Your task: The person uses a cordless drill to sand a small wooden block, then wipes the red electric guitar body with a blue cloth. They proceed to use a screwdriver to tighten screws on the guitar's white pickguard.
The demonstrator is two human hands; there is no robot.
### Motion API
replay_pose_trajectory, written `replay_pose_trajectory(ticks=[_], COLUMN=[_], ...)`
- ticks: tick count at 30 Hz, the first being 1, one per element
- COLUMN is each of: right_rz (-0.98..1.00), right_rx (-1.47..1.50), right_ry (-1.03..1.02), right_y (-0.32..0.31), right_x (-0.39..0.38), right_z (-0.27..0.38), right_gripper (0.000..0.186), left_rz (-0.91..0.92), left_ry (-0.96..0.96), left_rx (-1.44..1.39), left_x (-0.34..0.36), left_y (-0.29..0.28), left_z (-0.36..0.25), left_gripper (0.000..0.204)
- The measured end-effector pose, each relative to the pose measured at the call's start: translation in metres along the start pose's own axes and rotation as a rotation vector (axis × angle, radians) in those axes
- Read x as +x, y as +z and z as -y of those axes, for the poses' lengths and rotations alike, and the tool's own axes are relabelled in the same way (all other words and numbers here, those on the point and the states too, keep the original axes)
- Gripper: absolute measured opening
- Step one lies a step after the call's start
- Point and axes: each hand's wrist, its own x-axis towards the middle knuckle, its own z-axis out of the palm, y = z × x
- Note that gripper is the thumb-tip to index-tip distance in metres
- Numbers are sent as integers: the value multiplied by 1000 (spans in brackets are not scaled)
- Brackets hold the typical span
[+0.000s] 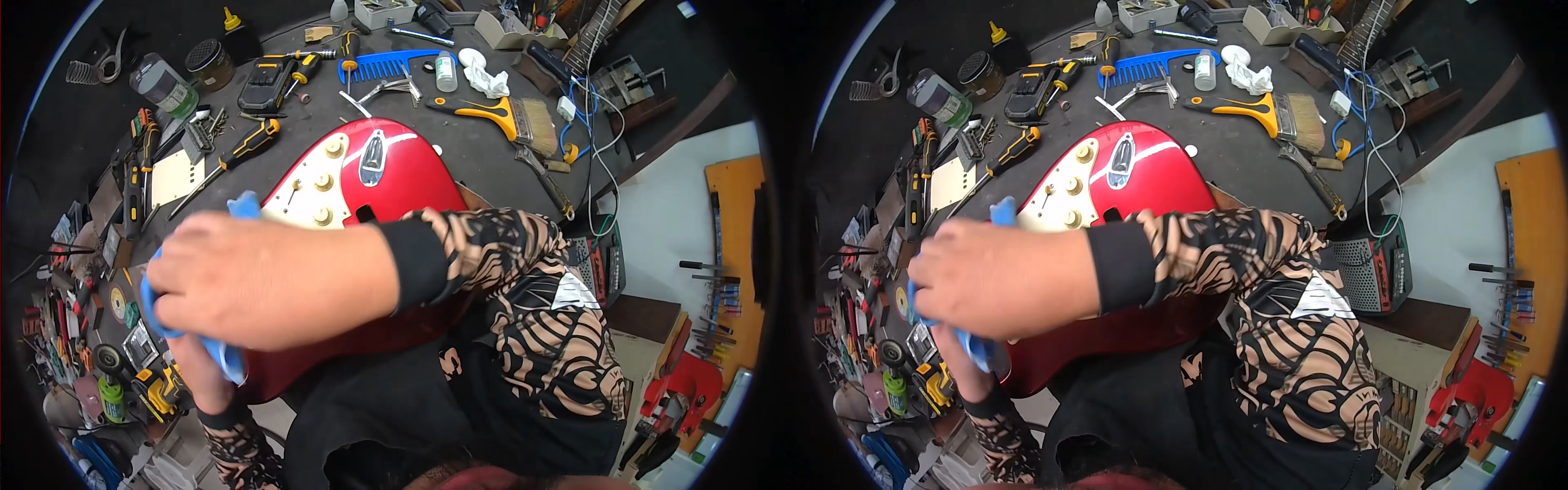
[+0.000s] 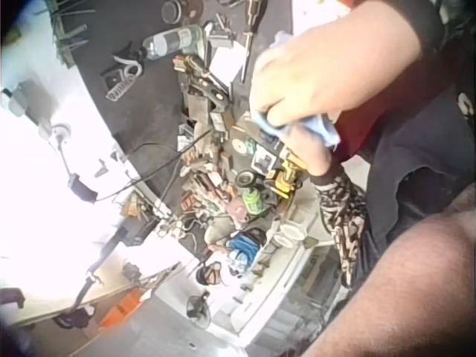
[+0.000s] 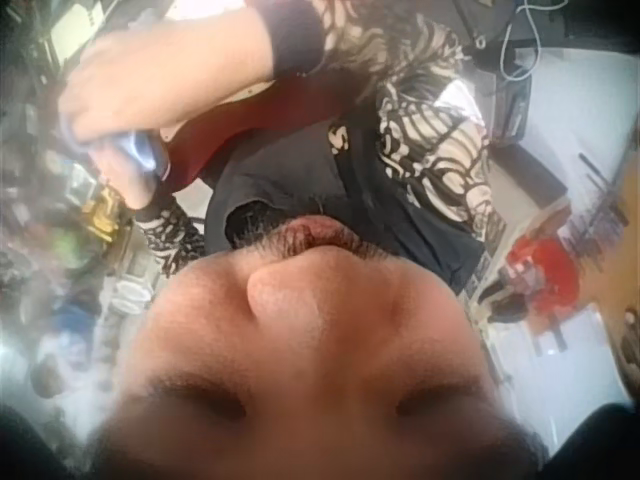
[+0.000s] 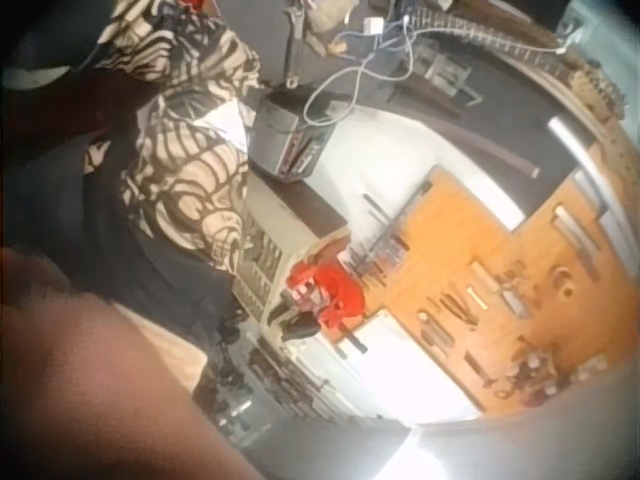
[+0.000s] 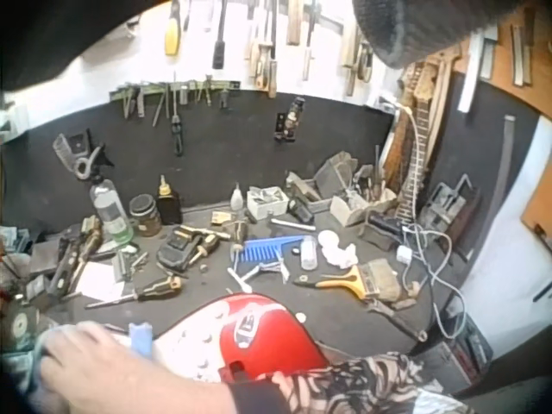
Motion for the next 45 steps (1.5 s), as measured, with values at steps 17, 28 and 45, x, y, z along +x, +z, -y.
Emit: replay_pose_trajectory(ticks=[17,28,45], right_rz=[354,457,-279], right_rx=[-776,-836,743], right_ry=[872,877,1010], right_y=[-177,-167,-154], right_x=[-193,-188,-133], right_z=[-76,-73,-77], right_gripper=[12,8,20], left_rz=[43,402,141], left_ry=[152,558,601], left_rx=[1774,1351,459], left_x=[100,166,147], left_y=[-110,39,21], left_z=[-35,-4,-55], left_gripper=[35,25,13])
